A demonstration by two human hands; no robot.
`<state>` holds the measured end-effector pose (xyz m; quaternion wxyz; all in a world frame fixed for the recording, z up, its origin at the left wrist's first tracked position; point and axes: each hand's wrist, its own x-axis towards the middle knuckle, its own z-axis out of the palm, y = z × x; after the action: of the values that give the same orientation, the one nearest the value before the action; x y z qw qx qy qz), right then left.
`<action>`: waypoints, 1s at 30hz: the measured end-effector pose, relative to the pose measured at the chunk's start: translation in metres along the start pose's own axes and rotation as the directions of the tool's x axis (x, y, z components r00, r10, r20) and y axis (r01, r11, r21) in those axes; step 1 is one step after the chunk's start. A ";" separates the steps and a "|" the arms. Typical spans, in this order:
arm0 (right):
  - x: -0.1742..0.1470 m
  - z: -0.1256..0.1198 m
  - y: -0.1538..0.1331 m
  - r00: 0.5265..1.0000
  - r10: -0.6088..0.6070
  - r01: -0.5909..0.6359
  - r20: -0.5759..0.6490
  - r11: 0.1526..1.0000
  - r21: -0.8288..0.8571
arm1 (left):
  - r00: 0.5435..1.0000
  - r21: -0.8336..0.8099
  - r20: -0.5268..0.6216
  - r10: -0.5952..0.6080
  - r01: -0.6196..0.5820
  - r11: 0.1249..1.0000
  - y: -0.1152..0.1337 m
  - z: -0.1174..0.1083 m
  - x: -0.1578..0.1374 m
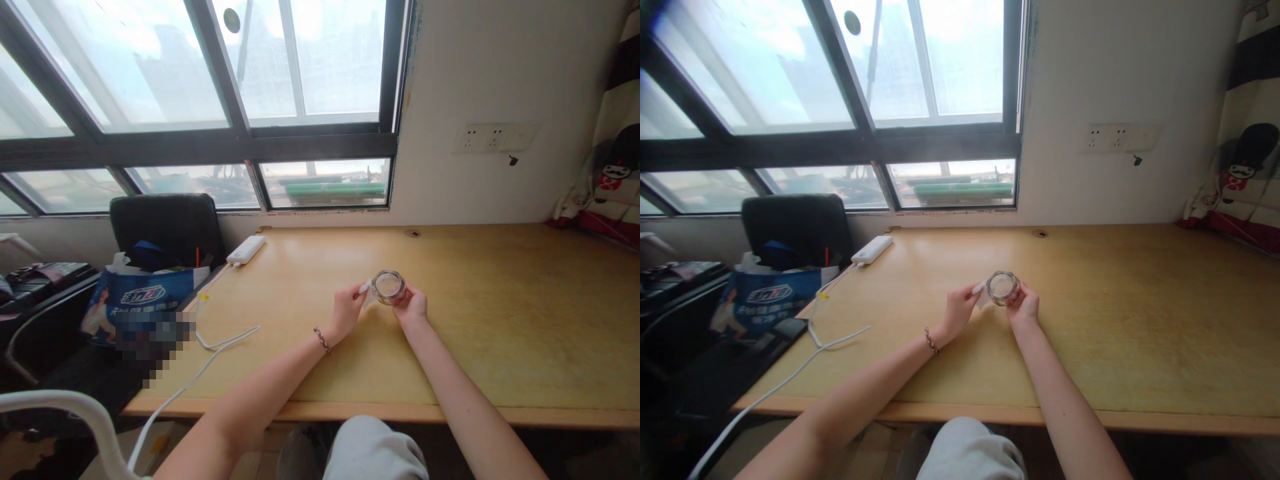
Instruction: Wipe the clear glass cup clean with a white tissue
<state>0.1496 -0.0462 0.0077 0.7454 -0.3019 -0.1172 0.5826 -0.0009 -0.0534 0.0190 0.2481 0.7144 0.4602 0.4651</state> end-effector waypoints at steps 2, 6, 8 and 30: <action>-0.004 0.005 0.001 0.996 0.084 -0.083 -0.032 0.996 0.027 | 0.998 -0.054 -0.057 -0.040 0.036 0.998 -0.005 0.000 0.004; -0.010 0.010 0.002 0.990 0.143 -0.142 -0.016 0.990 0.017 | 0.996 -0.177 -0.088 0.000 -0.016 0.984 -0.008 0.001 0.005; -0.010 0.010 0.001 0.991 0.136 -0.135 -0.007 0.990 0.031 | 0.996 -0.174 -0.059 0.069 -0.078 0.982 -0.005 -0.001 0.004; -0.015 0.013 0.002 0.996 0.084 -0.085 0.021 0.996 0.020 | 0.893 0.013 0.159 0.421 -0.429 0.903 -0.009 -0.012 0.011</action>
<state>0.1368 -0.0559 0.0192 0.7219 -0.2929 -0.1059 0.6179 -0.0134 -0.0406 0.0218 0.1579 0.8368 0.2836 0.4410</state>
